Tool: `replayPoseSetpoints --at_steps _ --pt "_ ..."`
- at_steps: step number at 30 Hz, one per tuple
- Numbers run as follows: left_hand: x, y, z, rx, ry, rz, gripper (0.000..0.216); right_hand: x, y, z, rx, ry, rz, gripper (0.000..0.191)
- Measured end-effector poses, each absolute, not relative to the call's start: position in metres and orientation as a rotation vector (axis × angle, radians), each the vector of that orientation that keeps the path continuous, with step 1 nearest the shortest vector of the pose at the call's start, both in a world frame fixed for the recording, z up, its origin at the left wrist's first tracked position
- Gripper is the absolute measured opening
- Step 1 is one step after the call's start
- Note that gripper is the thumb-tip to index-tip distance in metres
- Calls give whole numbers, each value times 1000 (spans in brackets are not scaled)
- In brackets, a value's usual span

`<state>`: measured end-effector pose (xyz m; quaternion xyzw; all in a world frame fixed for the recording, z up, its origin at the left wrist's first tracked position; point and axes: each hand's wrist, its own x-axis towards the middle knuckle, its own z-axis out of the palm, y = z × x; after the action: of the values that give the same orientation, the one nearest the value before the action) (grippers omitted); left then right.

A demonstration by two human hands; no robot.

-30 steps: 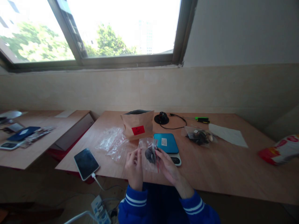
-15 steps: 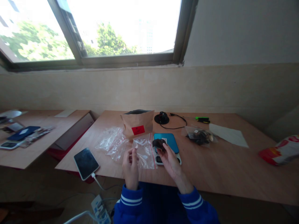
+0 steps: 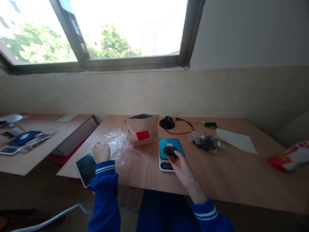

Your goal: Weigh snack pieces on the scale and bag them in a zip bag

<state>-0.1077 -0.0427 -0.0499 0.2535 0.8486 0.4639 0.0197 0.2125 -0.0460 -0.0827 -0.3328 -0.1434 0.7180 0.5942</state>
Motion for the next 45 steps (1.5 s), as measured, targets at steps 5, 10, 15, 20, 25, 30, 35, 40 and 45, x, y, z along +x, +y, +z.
replayPoseSetpoints --at_steps 5,10,15,20,25,30,35,40,45 --pt "-106 -30 -75 1260 2540 1453 53 217 -50 -79 -785 -348 1683 10" --pt "-87 -19 -116 1482 2455 971 44 219 -50 -74 -781 -358 1687 9" --pt "-80 -16 -137 1551 2497 717 53 219 -42 -67 -758 -403 1678 10" --pt "-71 -20 -104 1355 2496 843 41 214 -20 -33 -672 -547 1653 13" --pt "-25 -21 -35 1855 2025 1782 41 190 15 23 -516 -843 1650 13" --pt "7 -4 -1 2201 1784 1667 46 152 55 58 -349 -1110 1670 6" --pt "3 0 -13 2162 1731 1680 37 137 75 63 -425 -1416 1615 13" --pt "-1 -11 -29 2165 1660 1716 37 143 75 62 -522 -1808 1295 15" --pt "2 -13 -35 2122 1617 1783 30 149 75 64 -478 -2048 1041 17"
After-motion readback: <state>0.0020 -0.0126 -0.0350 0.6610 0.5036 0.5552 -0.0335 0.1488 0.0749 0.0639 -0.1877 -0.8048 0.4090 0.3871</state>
